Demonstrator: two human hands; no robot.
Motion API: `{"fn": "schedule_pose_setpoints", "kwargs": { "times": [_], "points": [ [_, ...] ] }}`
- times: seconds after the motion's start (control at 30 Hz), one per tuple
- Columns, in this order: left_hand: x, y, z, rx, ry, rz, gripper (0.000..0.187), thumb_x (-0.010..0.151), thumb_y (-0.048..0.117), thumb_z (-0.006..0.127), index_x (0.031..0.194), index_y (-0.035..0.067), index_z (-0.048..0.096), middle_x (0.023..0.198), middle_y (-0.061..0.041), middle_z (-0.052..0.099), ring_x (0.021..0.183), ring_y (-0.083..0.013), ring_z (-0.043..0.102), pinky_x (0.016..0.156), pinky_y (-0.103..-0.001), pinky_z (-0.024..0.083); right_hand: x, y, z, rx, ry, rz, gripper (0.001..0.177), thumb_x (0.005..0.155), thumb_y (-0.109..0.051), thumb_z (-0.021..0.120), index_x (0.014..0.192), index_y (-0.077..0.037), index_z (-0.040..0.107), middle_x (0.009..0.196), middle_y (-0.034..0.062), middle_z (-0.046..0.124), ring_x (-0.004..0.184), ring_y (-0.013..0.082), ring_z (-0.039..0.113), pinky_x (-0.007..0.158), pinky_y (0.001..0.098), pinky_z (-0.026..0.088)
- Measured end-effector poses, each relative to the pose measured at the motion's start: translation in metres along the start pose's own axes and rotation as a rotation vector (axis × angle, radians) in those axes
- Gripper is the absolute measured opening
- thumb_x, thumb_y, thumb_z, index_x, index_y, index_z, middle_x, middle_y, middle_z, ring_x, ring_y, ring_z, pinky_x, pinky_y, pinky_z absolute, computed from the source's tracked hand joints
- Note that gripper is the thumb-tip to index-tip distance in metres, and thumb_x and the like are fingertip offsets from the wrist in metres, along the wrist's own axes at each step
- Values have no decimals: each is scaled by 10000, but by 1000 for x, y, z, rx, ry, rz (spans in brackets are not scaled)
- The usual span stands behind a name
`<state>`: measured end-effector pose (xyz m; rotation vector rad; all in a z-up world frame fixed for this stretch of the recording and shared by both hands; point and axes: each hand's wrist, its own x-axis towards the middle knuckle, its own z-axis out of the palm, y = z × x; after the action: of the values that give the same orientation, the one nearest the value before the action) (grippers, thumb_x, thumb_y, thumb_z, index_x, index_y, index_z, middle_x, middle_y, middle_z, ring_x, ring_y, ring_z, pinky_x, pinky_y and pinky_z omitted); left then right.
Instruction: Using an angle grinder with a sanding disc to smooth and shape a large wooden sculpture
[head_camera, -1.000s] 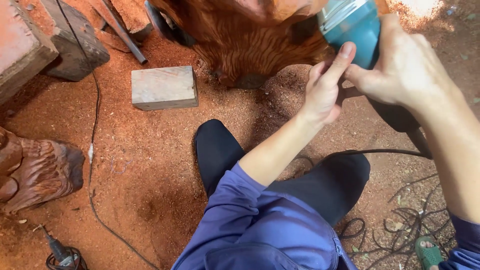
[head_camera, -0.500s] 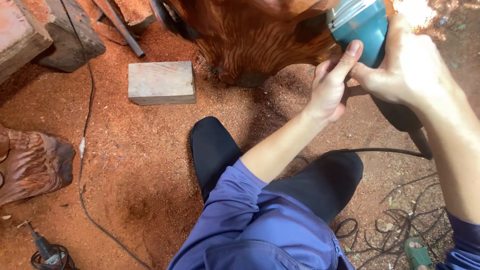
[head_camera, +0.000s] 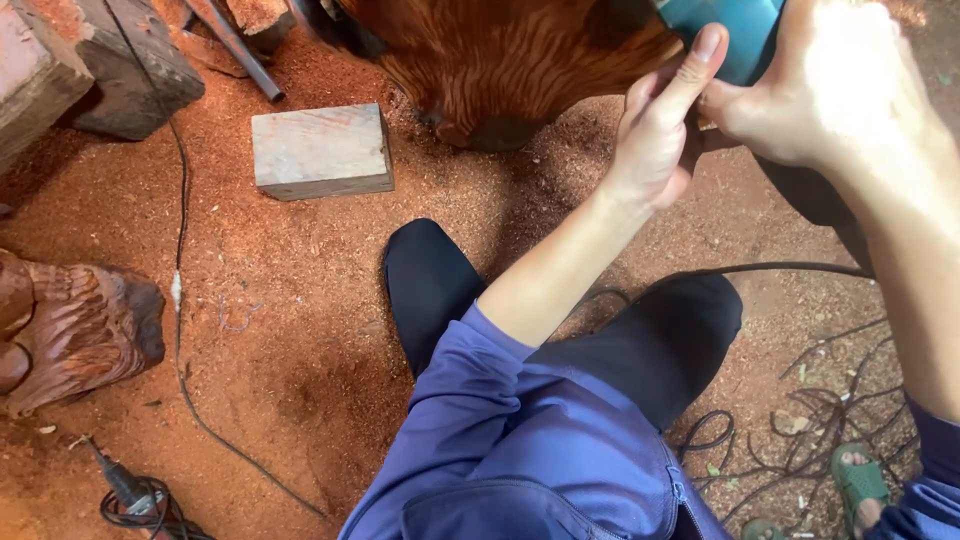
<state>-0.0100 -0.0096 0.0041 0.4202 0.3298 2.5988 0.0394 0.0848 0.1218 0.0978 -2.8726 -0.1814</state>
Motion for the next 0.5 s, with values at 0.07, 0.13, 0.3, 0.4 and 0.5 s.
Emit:
{"fn": "schedule_pose_setpoints", "kwargs": {
  "times": [0.07, 0.13, 0.3, 0.4, 0.5],
  "points": [
    [1, -11, -12, -18, -29, -1, 419, 1053, 354, 794, 1143, -48, 719, 1060, -144, 734, 935, -264, 700, 797, -404, 581, -5, 3, 6, -20, 56, -24, 431, 1161, -306, 911, 1365, 57, 799, 896, 136, 774, 657, 285, 748, 503, 359, 604],
    [-1, -13, -18, 0, -16, 25, 394, 1071, 335, 787, 1170, -43, 732, 1082, -143, 742, 954, -267, 694, 813, -401, 561, -5, 9, 18, 78, 9, -24, 335, 1214, -256, 897, 1288, 57, 806, 892, 142, 769, 646, 268, 735, 474, 352, 585],
    [-5, -28, -39, -42, 52, 42, 313, 1099, 200, 768, 1214, -85, 705, 1092, -222, 696, 988, -315, 643, 891, -451, 505, -1, 8, 38, 612, -213, 246, 239, 1204, -100, 713, 1083, 101, 755, 869, 196, 737, 630, 267, 716, 423, 364, 561],
    [-6, -25, -38, 92, 118, 73, 207, 1038, 157, 700, 1090, -43, 692, 1002, -131, 652, 924, -215, 576, 824, -370, 458, -4, 25, 75, 711, -364, 134, 262, 1151, -53, 551, 1013, 99, 715, 757, 181, 673, 484, 250, 568, 315, 380, 414],
    [-4, -15, -25, 2, -84, -10, 240, 1125, 136, 631, 1176, -86, 704, 1103, -222, 691, 1004, -348, 643, 878, -493, 498, -9, 30, 91, 804, -344, 142, 248, 1101, -41, 540, 989, 88, 720, 734, 177, 673, 470, 241, 576, 307, 372, 416]
  ]
}}
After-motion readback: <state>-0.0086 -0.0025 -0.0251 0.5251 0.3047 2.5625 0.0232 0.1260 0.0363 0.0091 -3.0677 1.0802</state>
